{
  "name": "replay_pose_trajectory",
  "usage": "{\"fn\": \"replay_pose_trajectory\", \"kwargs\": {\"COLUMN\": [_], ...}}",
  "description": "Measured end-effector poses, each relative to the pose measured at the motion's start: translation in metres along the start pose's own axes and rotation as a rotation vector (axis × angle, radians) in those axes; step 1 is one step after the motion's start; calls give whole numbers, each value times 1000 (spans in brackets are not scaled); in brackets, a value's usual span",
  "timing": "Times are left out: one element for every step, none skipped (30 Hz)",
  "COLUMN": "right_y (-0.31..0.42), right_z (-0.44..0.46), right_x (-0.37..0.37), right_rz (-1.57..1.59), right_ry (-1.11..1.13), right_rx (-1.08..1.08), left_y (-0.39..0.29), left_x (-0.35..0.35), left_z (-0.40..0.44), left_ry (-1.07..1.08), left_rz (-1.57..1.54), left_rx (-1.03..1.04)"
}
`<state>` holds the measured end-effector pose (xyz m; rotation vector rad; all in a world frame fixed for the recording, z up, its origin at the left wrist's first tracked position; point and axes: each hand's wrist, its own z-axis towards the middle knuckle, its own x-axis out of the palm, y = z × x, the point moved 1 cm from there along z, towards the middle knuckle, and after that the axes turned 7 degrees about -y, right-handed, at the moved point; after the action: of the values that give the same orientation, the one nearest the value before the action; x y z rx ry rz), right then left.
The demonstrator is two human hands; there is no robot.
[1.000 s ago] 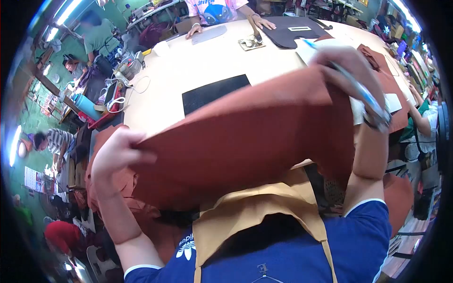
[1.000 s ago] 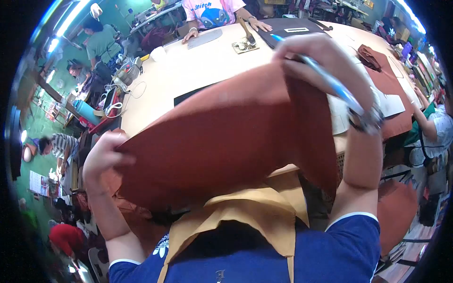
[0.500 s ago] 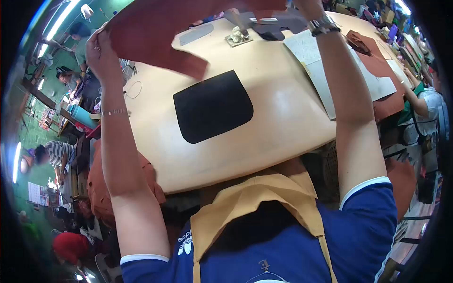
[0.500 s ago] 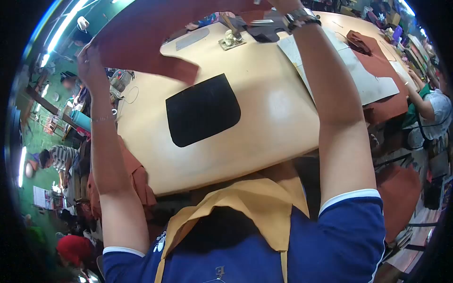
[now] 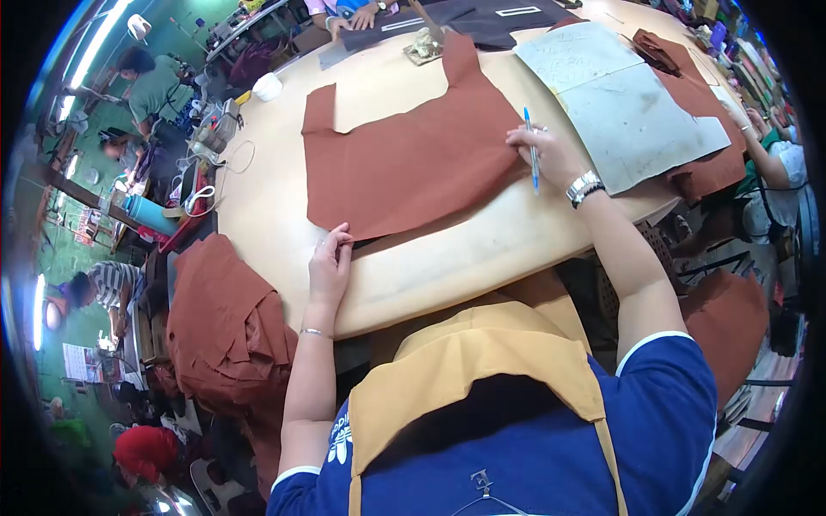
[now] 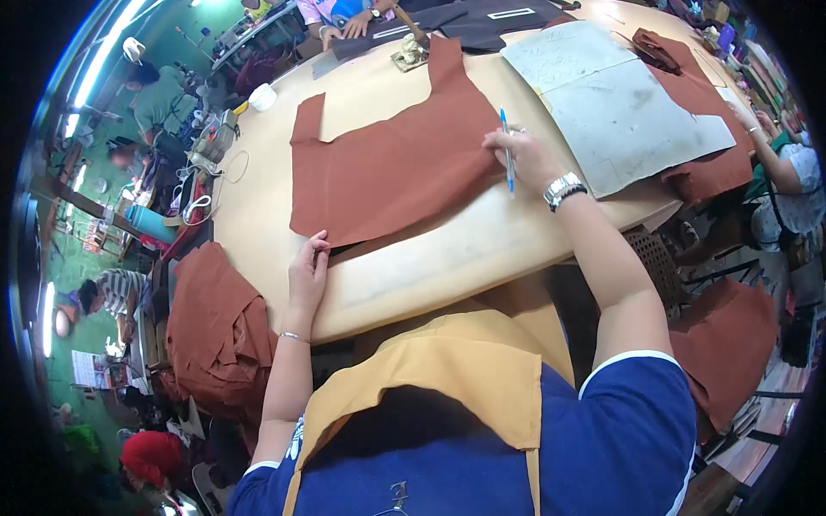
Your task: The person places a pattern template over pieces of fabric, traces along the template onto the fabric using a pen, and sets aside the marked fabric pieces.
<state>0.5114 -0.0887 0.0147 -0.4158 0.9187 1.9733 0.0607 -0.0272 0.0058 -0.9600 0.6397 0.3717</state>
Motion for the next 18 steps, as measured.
{"fn": "replay_pose_trajectory", "kwargs": {"right_y": [2, 8, 16, 18, 18, 20, 21, 23, 25, 25, 26, 27, 30, 33, 37, 40, 40, 40], "right_z": [-6, -12, -16, -22, -28, -33, -37, -39, -41, -43, -45, -47, -50, -51, -52, -55, -59, -63], "right_x": [-2, -4, -10, -12, -15, -18, -20, -22, -24, -26, -28, -30, -31, -33, -36, -38, -38, -40], "right_rz": [11, 22, -4, -1, 1, 2, -8, -18, -28, -38, -47, -54, -45, -50, -56, -61, -61, -72], "right_ry": [24, 49, 62, 64, 65, 65, 57, 47, 36, 34, 32, 33, 23, 34, 46, 60, 63, 66], "right_rx": [22, 44, 37, 36, 35, 35, 50, 61, 73, 61, 48, 33, 34, 22, 9, -1, 1, -6], "left_y": [-3, -6, -8, -8, -8, -9, -10, -11, -13, -14, -16, -17, -18, -19, -20, -23, -26, -29], "left_x": [-3, -4, -4, -4, -3, -3, -3, -3, -4, -4, -4, -5, -6, -8, -9, -12, -16, -19], "left_z": [-2, -5, -8, -10, -11, -12, -13, -15, -16, -18, -21, -25, -29, -32, -36, -41, -47, -52], "left_ry": [28, 56, 58, 70, 83, 97, 111, 121, 133, 131, 129, 126, 120, 114, 107, 107, 107, 107], "left_rz": [54, 108, 143, 163, 183, 202, 205, 208, 211, 216, 221, 226, 254, 282, 309, 320, 332, 343], "left_rx": [6, 12, 29, 36, 46, 55, 62, 69, 77, 88, 98, 106, 119, 131, 143, 154, 165, 176]}}
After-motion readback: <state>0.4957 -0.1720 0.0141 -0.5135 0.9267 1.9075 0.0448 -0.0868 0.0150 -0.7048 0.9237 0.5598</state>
